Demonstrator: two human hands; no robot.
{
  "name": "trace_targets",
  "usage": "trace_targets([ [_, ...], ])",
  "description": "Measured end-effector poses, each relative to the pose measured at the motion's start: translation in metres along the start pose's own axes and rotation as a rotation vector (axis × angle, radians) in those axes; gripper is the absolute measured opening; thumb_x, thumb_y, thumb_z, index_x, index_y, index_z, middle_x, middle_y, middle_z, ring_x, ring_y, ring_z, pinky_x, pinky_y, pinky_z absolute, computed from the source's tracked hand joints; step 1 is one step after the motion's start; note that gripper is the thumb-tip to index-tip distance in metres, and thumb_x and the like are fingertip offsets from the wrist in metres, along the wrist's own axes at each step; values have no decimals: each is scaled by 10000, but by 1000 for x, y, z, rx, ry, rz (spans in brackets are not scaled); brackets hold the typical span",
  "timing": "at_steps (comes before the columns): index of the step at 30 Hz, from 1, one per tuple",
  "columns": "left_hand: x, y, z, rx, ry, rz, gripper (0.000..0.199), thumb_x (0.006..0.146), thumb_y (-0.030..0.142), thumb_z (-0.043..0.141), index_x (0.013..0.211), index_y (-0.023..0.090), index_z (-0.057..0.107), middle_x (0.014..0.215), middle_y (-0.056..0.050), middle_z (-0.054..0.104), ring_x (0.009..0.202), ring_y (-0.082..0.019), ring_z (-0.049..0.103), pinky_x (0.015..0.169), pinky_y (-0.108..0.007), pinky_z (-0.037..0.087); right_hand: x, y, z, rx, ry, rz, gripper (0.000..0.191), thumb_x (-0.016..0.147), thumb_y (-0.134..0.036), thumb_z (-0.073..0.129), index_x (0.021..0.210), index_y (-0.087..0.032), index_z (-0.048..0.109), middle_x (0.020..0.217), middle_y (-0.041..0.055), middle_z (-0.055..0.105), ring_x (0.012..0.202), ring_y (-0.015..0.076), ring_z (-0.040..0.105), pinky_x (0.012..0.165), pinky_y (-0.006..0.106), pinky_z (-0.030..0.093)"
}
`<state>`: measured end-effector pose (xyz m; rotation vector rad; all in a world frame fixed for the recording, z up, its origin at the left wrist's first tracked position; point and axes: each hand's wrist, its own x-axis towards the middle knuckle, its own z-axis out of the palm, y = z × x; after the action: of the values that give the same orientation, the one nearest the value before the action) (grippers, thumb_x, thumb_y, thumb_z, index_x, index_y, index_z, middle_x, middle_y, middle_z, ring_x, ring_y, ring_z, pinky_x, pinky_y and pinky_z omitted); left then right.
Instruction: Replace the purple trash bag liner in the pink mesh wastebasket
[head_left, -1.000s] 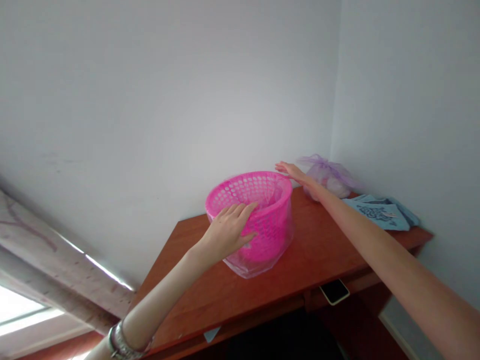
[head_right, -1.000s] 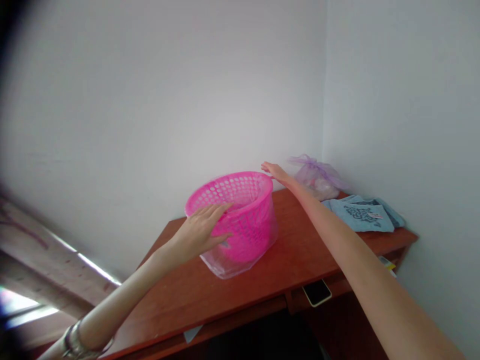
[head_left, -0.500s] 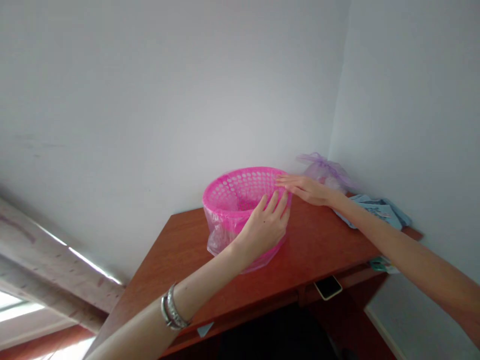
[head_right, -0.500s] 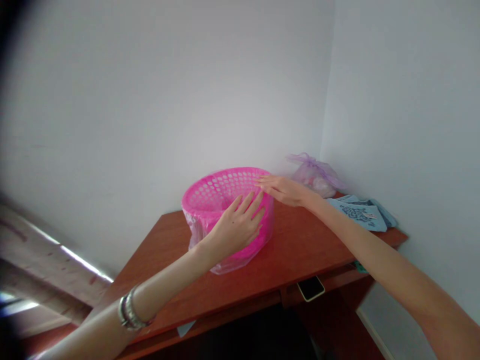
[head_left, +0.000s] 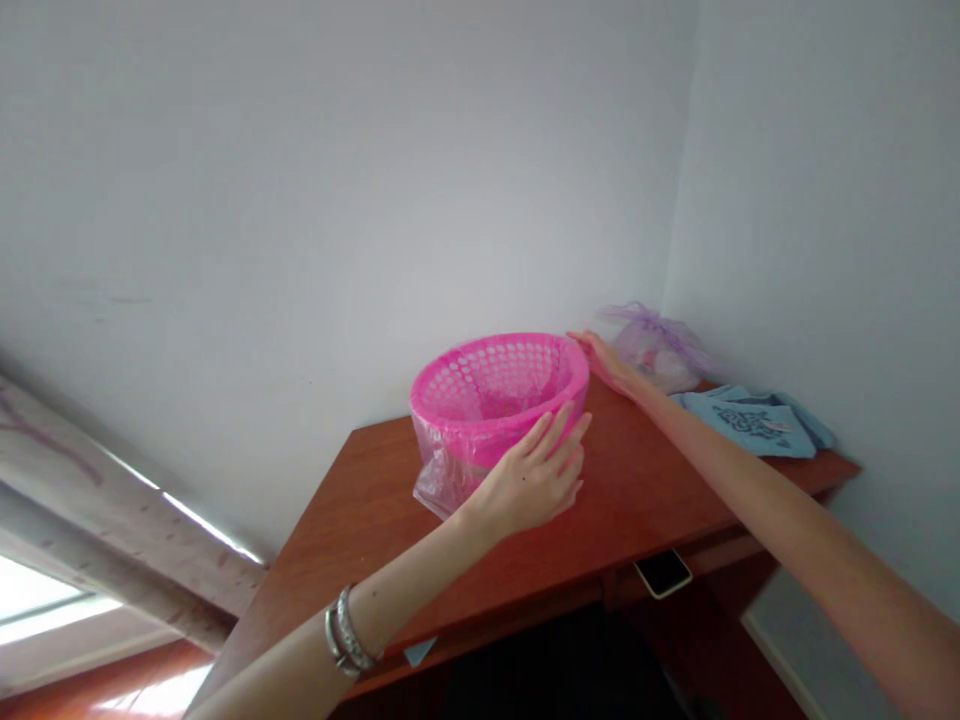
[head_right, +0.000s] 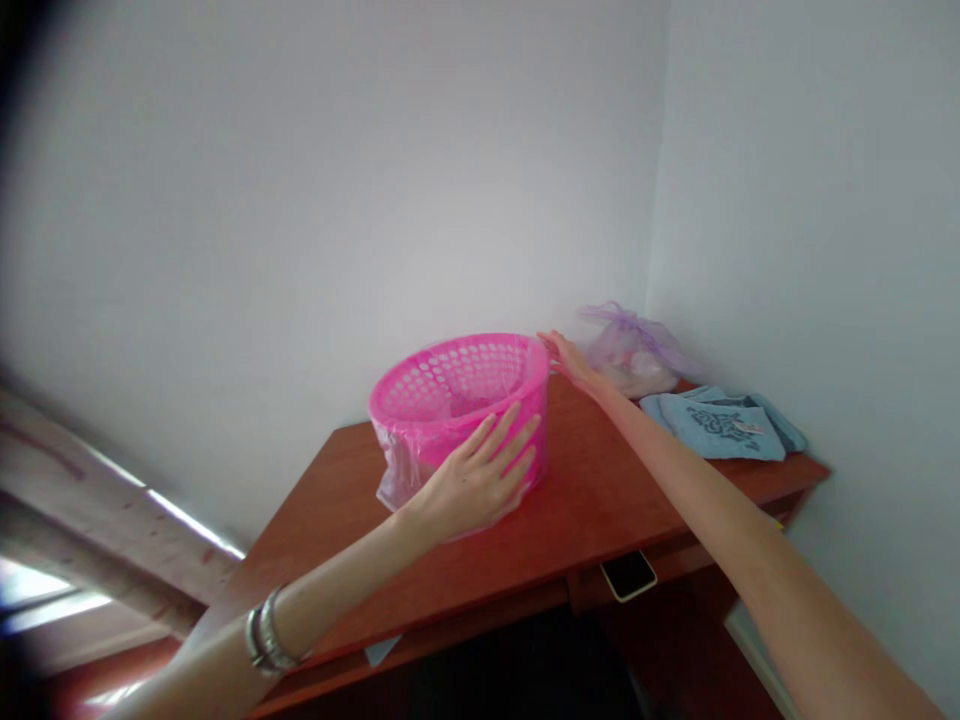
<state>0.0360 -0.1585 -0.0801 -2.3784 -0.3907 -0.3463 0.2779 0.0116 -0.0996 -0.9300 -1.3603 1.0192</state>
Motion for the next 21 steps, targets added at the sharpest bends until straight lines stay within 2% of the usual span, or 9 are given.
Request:
trace_targets([
  [3, -41, 6, 6, -88, 54, 113, 424, 897, 294, 494, 1273, 106, 549, 1490, -153, 399, 1407, -311, 298, 1151, -474, 271, -18, 7, -14, 82, 186, -6, 508, 882, -538, 402, 1303, -272, 505, 1395, 62, 502, 1228, 199, 535, 1059, 437, 420],
  [5, -77, 11, 11, -189, 136, 47, 386, 877, 241, 495, 1240, 131, 564, 1396, -143, 517, 1354, -296, 389, 1110, -485, 340, -42, 14, -22, 101, 273, -25, 489, 831, -489, 523, 1272, -277, 530, 1378, 72, 514, 1218, 212, 543, 1055, 439, 431],
  [7, -109, 15, 17, -366, 249, -227, 312, 864, 189, 480, 1156, 165, 589, 1228, -132, 629, 1230, -278, 516, 1020, -477, 439, -71, 22, -25, 76, 316, -48, 491, 771, -420, 614, 1234, -267, 563, 1335, 89, 547, 1193, 239, 560, 1036, 471, 445],
  [9, -130, 18, 25, -606, 376, -654, 220, 883, 185, 454, 1058, 194, 586, 1042, -103, 667, 1041, -236, 612, 887, -418, 522, -101, 30, -20, 47, 367, -105, 455, 737, -356, 642, 1178, -253, 601, 1267, 96, 592, 1143, 260, 589, 1002, 505, 465],
  [11, -136, 14, 37, -853, 456, -1056, 143, 903, 242, 455, 973, 207, 575, 920, -64, 646, 891, -200, 628, 789, -361, 545, -126, 34, -8, 29, 414, -171, 395, 739, -309, 623, 1129, -248, 627, 1217, 92, 618, 1107, 264, 606, 966, 520, 488],
  [13, -130, 5, 52, -1073, 472, -1312, 130, 879, 312, 505, 898, 202, 573, 875, -46, 621, 833, -194, 618, 727, -338, 550, -143, 35, 9, 14, 442, -222, 357, 757, -284, 599, 1111, -254, 634, 1209, 87, 619, 1106, 257, 606, 956, 512, 499],
  [17, -115, -18, 77, -1435, 389, -1575, 158, 769, 311, 597, 848, 177, 568, 891, -63, 606, 817, -219, 612, 585, -315, 541, -156, 35, 34, 6, 405, -217, 386, 759, -275, 614, 1145, -269, 620, 1259, 80, 595, 1137, 243, 593, 1007, 484, 473],
  [19, -115, -28, 83, -1556, 371, -1627, 172, 739, 279, 610, 867, 169, 576, 880, -64, 619, 797, -224, 614, 575, -321, 531, -154, 40, 37, 35, 349, -126, 435, 740, -288, 629, 1174, -269, 605, 1287, 83, 581, 1154, 252, 587, 1013, 484, 469],
  [21, -122, -39, 86, -1567, 406, -1686, 162, 732, 239, 594, 872, 159, 574, 840, -59, 623, 783, -217, 607, 592, -315, 509, -149, 45, 33, 65, 326, -20, 459, 742, -335, 624, 1195, -264, 595, 1296, 91, 578, 1162, 260, 585, 1014, 489, 466],
])
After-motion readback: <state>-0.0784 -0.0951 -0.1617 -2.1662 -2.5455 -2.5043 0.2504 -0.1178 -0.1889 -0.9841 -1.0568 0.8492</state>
